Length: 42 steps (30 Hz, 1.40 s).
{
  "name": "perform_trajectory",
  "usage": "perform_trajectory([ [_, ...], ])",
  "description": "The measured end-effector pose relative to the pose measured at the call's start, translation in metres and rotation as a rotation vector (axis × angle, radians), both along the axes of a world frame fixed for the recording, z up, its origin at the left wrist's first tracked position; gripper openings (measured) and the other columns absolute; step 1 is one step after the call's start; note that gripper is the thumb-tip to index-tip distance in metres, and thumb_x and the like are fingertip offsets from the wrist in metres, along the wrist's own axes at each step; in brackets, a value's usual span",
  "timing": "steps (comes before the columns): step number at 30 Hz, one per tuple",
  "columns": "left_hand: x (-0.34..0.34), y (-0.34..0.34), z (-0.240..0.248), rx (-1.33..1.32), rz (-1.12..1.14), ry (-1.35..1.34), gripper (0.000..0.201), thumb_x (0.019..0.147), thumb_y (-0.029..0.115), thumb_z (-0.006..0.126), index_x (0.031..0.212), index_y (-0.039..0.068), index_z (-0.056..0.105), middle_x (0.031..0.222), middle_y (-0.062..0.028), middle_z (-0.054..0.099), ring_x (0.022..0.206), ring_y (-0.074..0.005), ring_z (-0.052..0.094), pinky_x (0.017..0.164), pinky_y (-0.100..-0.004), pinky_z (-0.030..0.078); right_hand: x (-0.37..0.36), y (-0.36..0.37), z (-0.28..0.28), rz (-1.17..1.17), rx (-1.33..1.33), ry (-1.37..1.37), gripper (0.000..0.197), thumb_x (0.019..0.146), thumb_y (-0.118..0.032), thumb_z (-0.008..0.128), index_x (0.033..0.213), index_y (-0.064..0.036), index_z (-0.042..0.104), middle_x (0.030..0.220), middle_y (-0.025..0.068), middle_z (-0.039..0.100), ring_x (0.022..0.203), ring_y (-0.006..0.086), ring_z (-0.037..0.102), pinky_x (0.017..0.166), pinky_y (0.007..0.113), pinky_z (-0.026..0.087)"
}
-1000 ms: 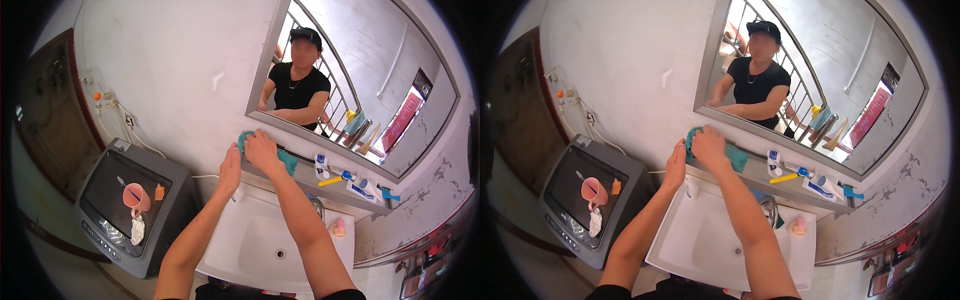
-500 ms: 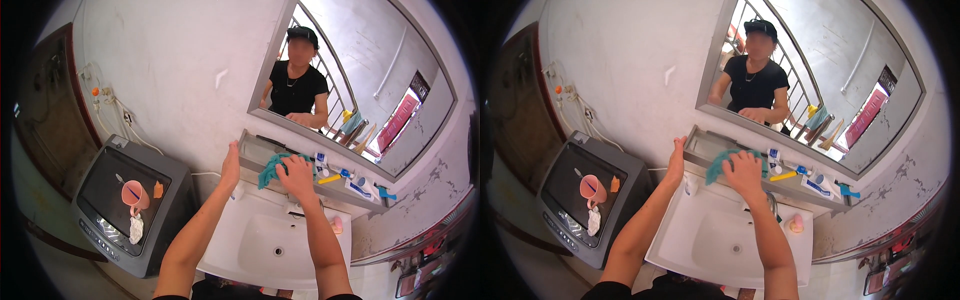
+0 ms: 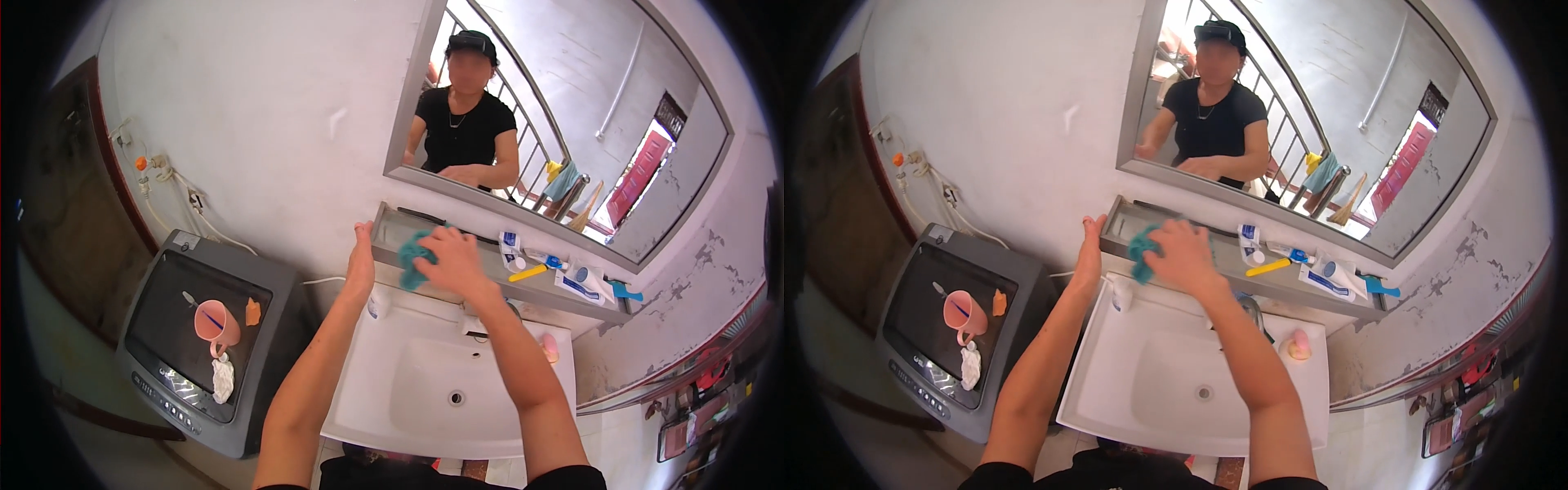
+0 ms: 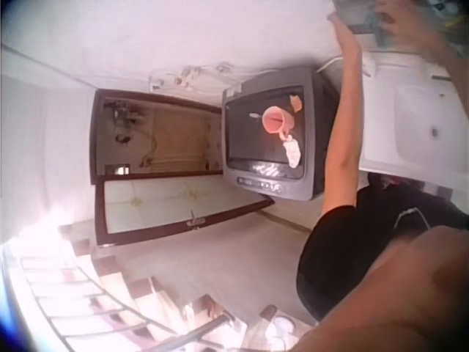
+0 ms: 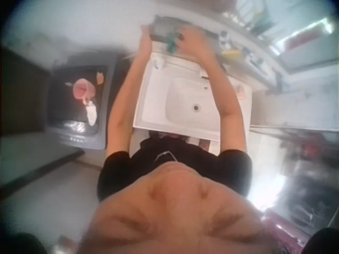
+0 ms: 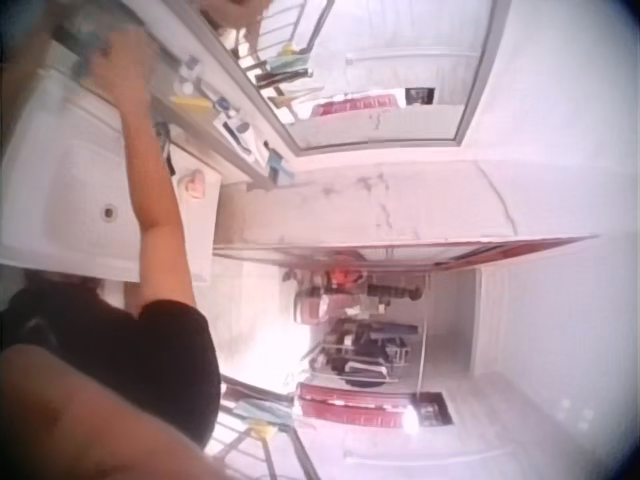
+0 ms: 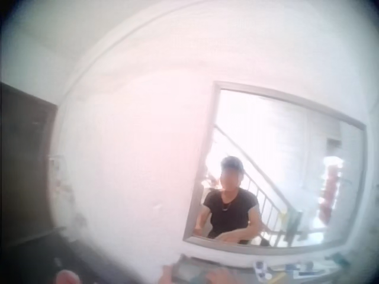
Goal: The person wipes the bathroom sink and faucet with a cloth, then washes a cup and a toothbrush under running water.
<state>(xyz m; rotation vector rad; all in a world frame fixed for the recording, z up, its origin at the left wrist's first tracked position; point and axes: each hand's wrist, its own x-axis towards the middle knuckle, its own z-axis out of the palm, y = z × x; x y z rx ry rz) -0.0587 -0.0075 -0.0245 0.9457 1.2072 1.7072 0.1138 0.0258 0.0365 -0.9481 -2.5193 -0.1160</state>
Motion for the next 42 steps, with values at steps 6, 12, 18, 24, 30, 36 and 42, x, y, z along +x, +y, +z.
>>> perform_trajectory([
  [6, 0.0, 0.005, -0.004, -0.006, -0.073, -0.029, 0.079, 0.091, 0.063, 0.017, 0.141, 0.002, 0.024, 0.144, -0.0133, 0.029, 0.133, -0.0214, 0.026, 0.109, -0.0308, 0.017, -0.028, 0.002, -0.006, -0.019, -0.148, 0.165, 0.027, 0.076, -0.03, 0.058, 0.094, -0.0127, 0.067, 0.095, 0.0037, 0.055, 0.098, 0.0254, 0.05, 0.082, 0.047, 0.035],
  [12, 0.001, 0.014, -0.014, 0.048, -0.125, -0.105, 0.076, 0.093, 0.059, 0.018, 0.141, 0.0, 0.021, 0.148, -0.014, 0.02, 0.137, -0.0227, 0.017, 0.11, -0.0308, 0.014, -0.059, 0.003, -0.006, -0.066, -0.207, 0.129, 0.03, 0.078, -0.029, 0.056, 0.1, -0.0121, 0.065, 0.102, 0.0037, 0.052, 0.101, 0.022, 0.047, 0.083, 0.041, 0.034],
  [18, 0.001, 0.007, -0.007, 0.01, -0.065, -0.022, 0.08, 0.09, 0.064, 0.016, 0.142, 0.003, 0.023, 0.145, -0.0123, 0.026, 0.134, -0.0211, 0.023, 0.11, -0.0316, 0.016, -0.025, 0.018, 0.003, -0.051, -0.132, -0.042, 0.029, 0.076, -0.029, 0.056, 0.097, -0.0102, 0.065, 0.098, 0.0056, 0.053, 0.102, 0.0226, 0.047, 0.084, 0.042, 0.034],
  [24, 0.004, 0.018, -0.019, 0.09, -0.134, -0.127, 0.075, 0.094, 0.057, 0.019, 0.14, -0.002, 0.021, 0.147, -0.0145, 0.022, 0.137, -0.0227, 0.016, 0.11, -0.0321, 0.013, -0.058, 0.008, -0.008, -0.001, -0.161, 0.19, 0.028, 0.082, -0.032, 0.054, 0.099, -0.012, 0.063, 0.104, 0.0036, 0.057, 0.104, 0.0242, 0.05, 0.081, 0.048, 0.037],
  [30, -0.003, 0.025, -0.031, 0.055, -0.011, 0.013, 0.073, 0.093, 0.061, 0.017, 0.141, 0.007, 0.029, 0.145, -0.0118, 0.027, 0.135, -0.0217, 0.022, 0.11, -0.0314, 0.015, -0.002, -0.005, -0.007, 0.086, -0.089, 0.032, 0.035, 0.084, -0.03, 0.056, 0.112, -0.0104, 0.058, 0.126, 0.0046, 0.051, 0.115, 0.0213, 0.046, 0.092, 0.043, 0.032],
  [36, 0.001, 0.023, -0.024, 0.052, -0.043, -0.064, 0.068, 0.093, 0.055, 0.02, 0.139, 0.006, 0.03, 0.144, -0.0126, 0.027, 0.133, -0.0224, 0.024, 0.109, -0.0328, 0.015, 0.067, -0.011, -0.004, -0.112, 0.187, 0.102, 0.039, 0.078, -0.038, 0.062, 0.109, -0.0156, 0.06, 0.115, 0.0031, 0.057, 0.111, 0.0265, 0.047, 0.09, 0.048, 0.032],
  [42, 0.0, 0.024, -0.023, 0.056, -0.03, -0.032, 0.063, 0.094, 0.049, 0.024, 0.137, 0.004, 0.034, 0.142, -0.0135, 0.031, 0.13, -0.0225, 0.028, 0.108, -0.0333, 0.019, 0.01, -0.006, -0.019, -0.231, -0.012, 0.143, 0.043, 0.081, -0.043, 0.056, 0.112, -0.0132, 0.058, 0.112, 0.0082, 0.056, 0.106, 0.0287, 0.048, 0.085, 0.047, 0.034],
])
